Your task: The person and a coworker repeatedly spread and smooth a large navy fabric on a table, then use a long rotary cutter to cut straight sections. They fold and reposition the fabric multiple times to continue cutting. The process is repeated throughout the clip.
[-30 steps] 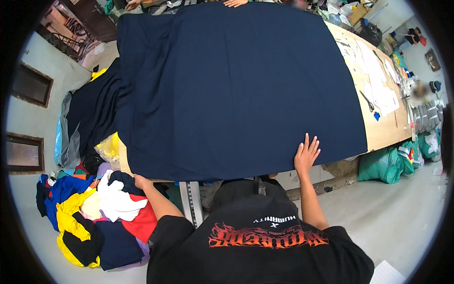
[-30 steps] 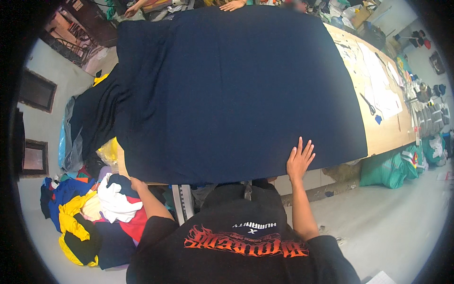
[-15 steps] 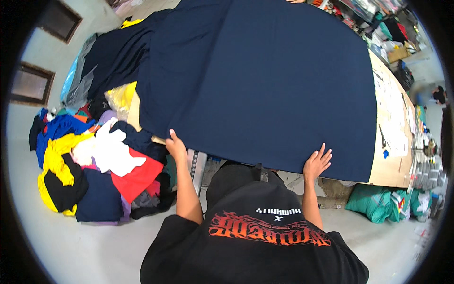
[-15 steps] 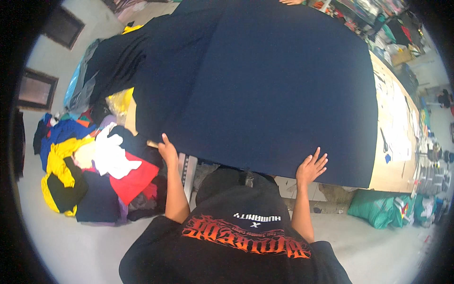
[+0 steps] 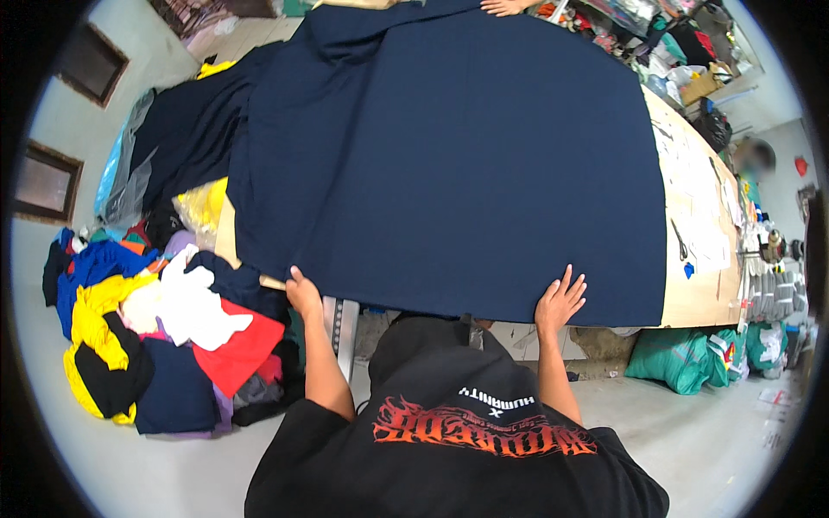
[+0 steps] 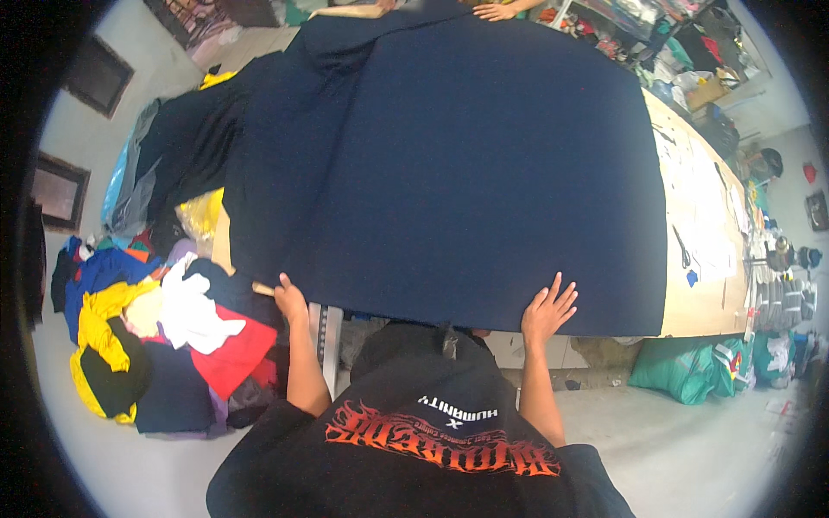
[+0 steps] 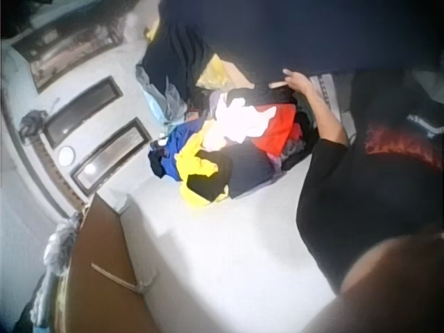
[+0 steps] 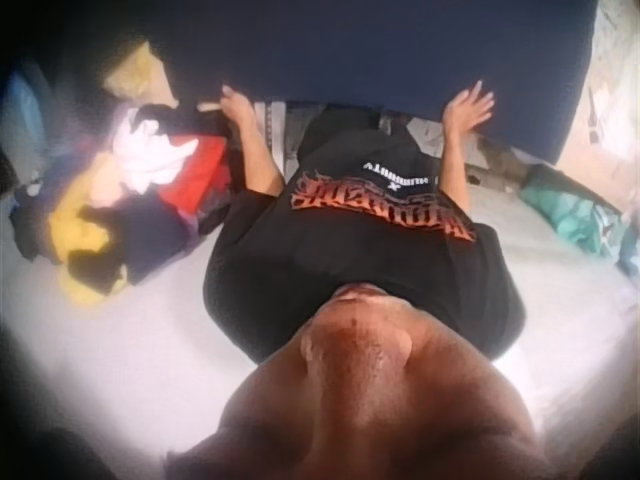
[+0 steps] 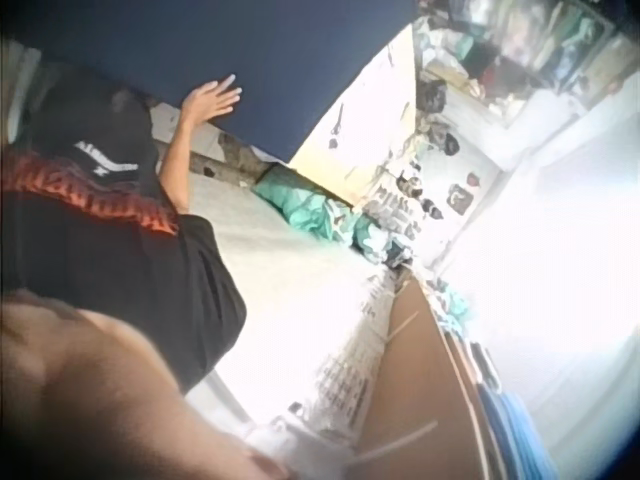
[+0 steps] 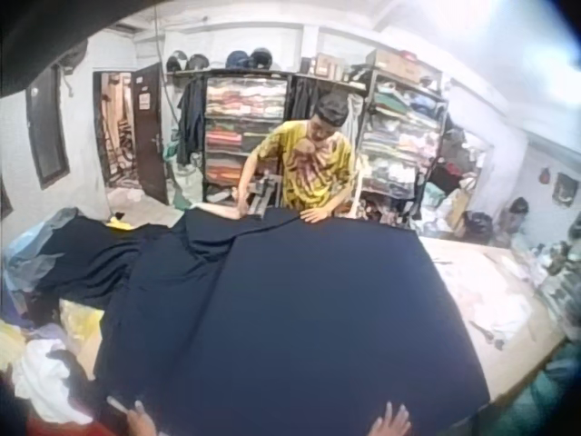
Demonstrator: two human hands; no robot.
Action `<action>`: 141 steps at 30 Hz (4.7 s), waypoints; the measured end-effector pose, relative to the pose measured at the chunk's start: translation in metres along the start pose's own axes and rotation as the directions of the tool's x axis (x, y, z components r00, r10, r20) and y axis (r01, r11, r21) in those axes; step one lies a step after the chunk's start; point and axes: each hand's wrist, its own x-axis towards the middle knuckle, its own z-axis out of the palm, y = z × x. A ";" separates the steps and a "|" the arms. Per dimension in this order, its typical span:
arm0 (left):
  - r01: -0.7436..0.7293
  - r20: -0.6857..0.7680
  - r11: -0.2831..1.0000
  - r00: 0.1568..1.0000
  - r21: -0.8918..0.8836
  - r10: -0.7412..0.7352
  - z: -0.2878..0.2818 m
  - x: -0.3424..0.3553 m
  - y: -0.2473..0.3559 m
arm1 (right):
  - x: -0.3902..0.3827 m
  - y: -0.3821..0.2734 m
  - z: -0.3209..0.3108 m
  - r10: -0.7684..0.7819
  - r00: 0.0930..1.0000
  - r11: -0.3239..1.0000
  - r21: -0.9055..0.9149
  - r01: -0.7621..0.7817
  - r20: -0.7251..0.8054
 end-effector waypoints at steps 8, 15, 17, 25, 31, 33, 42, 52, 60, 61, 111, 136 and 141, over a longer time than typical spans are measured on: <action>-0.062 -0.118 0.955 0.993 -0.290 0.029 -0.001 -0.001 -0.006 | 0.000 -0.003 -0.006 0.022 1.000 0.999 0.025 -0.021 -0.019; -0.066 -0.158 0.986 0.987 -0.150 0.042 -0.002 -0.002 -0.005 | -0.001 -0.004 -0.011 0.027 0.999 0.999 0.042 -0.026 -0.032; -0.047 -0.119 0.996 0.992 -0.070 0.039 -0.001 -0.001 -0.002 | -0.002 -0.002 -0.011 0.029 0.999 0.999 0.040 -0.028 -0.039; -0.046 -0.123 0.994 0.992 -0.095 0.034 -0.001 0.007 -0.012 | -0.003 -0.005 -0.011 0.020 0.997 0.998 0.058 -0.015 -0.073; -0.081 -0.102 0.991 0.992 -0.108 0.070 0.001 0.005 -0.010 | -0.003 -0.001 -0.006 0.042 0.996 0.996 0.088 -0.035 -0.078; -0.007 0.055 0.988 0.998 -0.154 0.015 0.002 0.013 -0.019 | -0.004 0.002 -0.008 0.041 0.996 0.996 0.082 -0.034 -0.084; -0.026 0.031 0.999 0.999 0.036 0.025 0.023 0.039 -0.044 | -0.002 0.007 -0.016 0.074 0.992 0.985 0.161 -0.057 -0.101; -0.134 -0.082 0.979 0.986 0.155 0.148 0.040 0.002 0.005 | -0.008 0.010 -0.018 0.100 0.992 0.984 0.154 -0.087 -0.082; -0.180 -0.223 0.973 0.952 0.141 0.209 0.028 -0.009 0.005 | -0.009 0.008 -0.020 0.086 0.993 0.981 0.182 -0.071 -0.076; -0.191 -0.249 0.973 0.943 0.132 0.219 0.025 -0.010 0.006 | -0.008 0.008 -0.019 0.085 0.993 0.982 0.176 -0.070 -0.077; -0.325 0.295 0.588 0.629 -0.741 0.719 0.042 -0.181 0.129 | -0.003 0.006 0.003 0.017 0.997 0.999 0.034 -0.015 -0.082; 0.099 -0.344 0.682 0.805 -0.725 -0.483 -0.053 -0.158 0.041 | 0.009 0.019 -0.007 -0.167 0.986 0.978 0.127 0.166 -0.007; 0.011 -0.390 0.688 0.817 -0.726 -0.425 -0.087 -0.156 0.039 | 0.009 0.020 -0.005 -0.139 0.988 0.981 0.147 0.127 0.072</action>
